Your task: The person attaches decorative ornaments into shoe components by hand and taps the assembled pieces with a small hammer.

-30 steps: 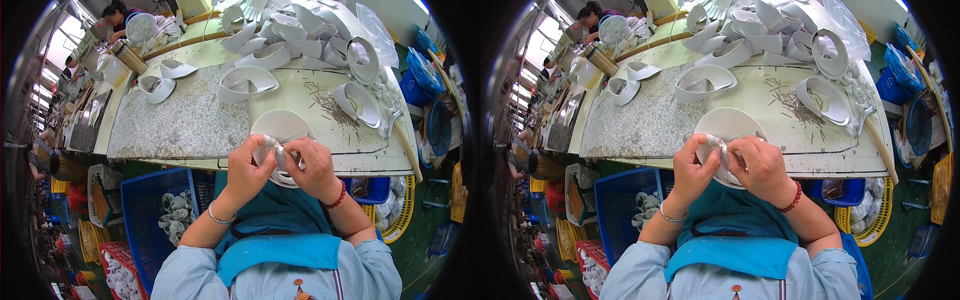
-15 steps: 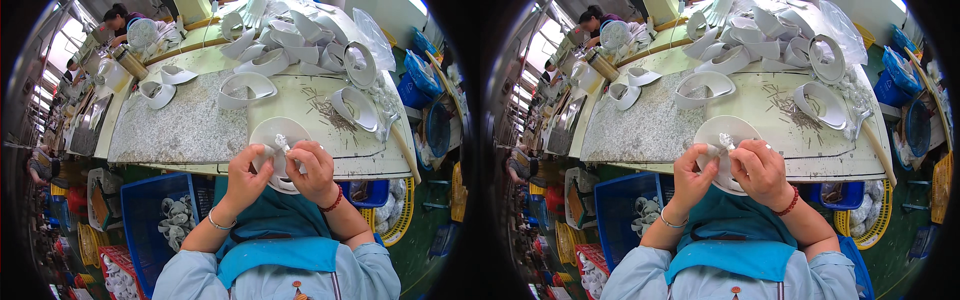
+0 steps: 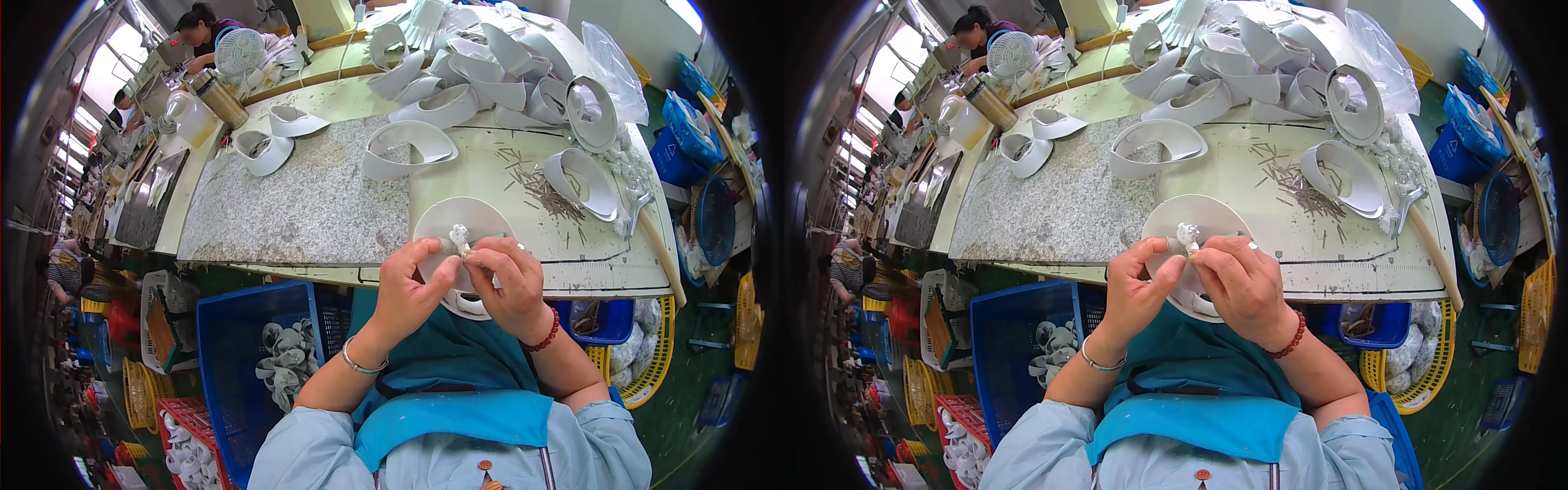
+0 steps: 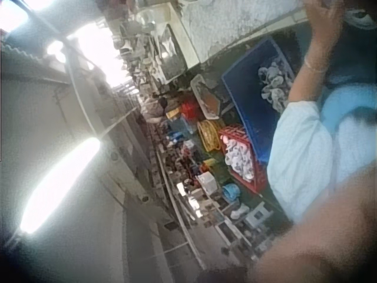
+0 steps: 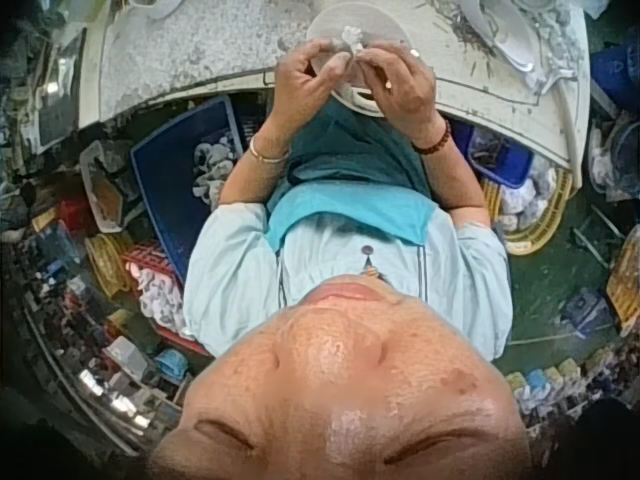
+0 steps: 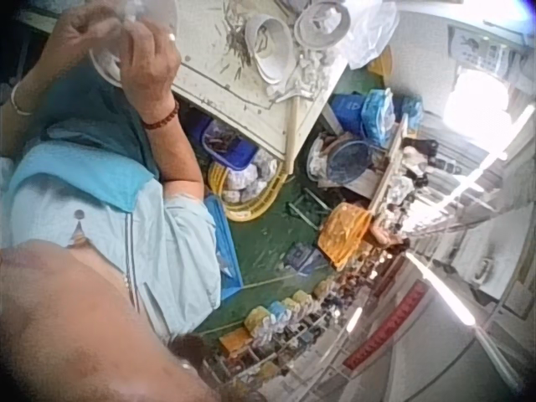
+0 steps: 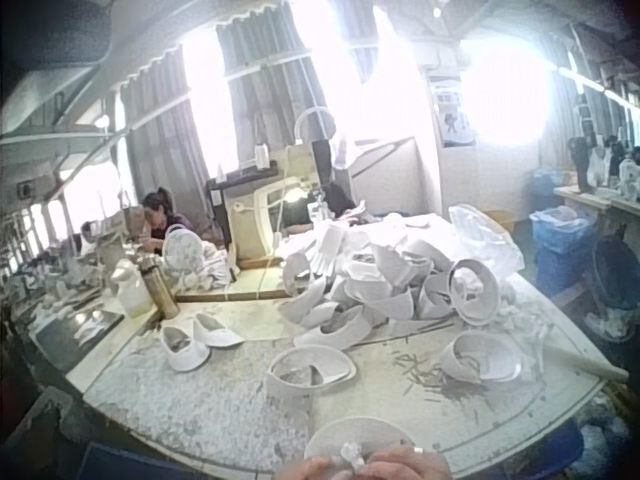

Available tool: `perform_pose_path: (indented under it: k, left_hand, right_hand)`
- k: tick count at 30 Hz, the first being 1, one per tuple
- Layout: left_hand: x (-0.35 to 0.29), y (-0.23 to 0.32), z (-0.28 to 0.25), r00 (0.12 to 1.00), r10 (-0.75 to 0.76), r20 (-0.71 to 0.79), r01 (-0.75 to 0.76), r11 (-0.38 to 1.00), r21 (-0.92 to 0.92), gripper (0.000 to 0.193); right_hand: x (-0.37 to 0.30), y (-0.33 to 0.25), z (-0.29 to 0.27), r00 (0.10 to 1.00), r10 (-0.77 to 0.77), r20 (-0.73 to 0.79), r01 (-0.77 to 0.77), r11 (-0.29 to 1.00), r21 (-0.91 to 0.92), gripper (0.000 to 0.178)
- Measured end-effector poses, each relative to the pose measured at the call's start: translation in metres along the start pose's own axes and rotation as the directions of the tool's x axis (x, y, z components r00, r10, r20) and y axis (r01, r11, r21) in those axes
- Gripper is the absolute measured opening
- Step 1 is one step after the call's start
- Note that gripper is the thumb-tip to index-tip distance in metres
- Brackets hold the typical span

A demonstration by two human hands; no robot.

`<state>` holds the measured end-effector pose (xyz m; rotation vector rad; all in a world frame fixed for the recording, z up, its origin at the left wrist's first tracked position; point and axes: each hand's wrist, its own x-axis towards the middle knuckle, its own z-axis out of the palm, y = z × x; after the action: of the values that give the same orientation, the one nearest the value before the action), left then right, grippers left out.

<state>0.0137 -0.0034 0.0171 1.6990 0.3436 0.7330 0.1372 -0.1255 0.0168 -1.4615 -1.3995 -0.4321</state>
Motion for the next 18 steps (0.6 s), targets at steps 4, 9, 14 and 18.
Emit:
perform_pose_path:
  k: [4,9,14,18]
  left_hand:
    - [0.0034,0.0039,-0.0038,1.0,-0.018,0.021,0.018,1.0,0.018,0.021]
    - [0.0006,-0.002,-0.0017,1.0,-0.008,0.001,0.008,1.0,-0.023,0.018]
    - [-0.0006,-0.0031,-0.0027,0.999,-0.032,0.023,0.033,0.999,-0.043,0.017]
    - [-0.0015,-0.0039,-0.0029,1.0,-0.004,0.03,0.003,0.999,0.033,0.017]
  right_hand:
    - [0.003,0.0037,-0.0021,1.0,0.021,-0.006,-0.021,0.999,0.044,0.021]
    - [0.0045,0.0055,-0.0067,0.999,-0.009,0.039,0.008,1.0,0.027,0.02]
    - [0.006,0.0075,-0.007,0.998,-0.024,0.057,0.023,1.0,0.015,0.02]
    - [0.0038,0.005,-0.0075,0.998,-0.027,0.059,0.028,1.0,-0.007,0.026]
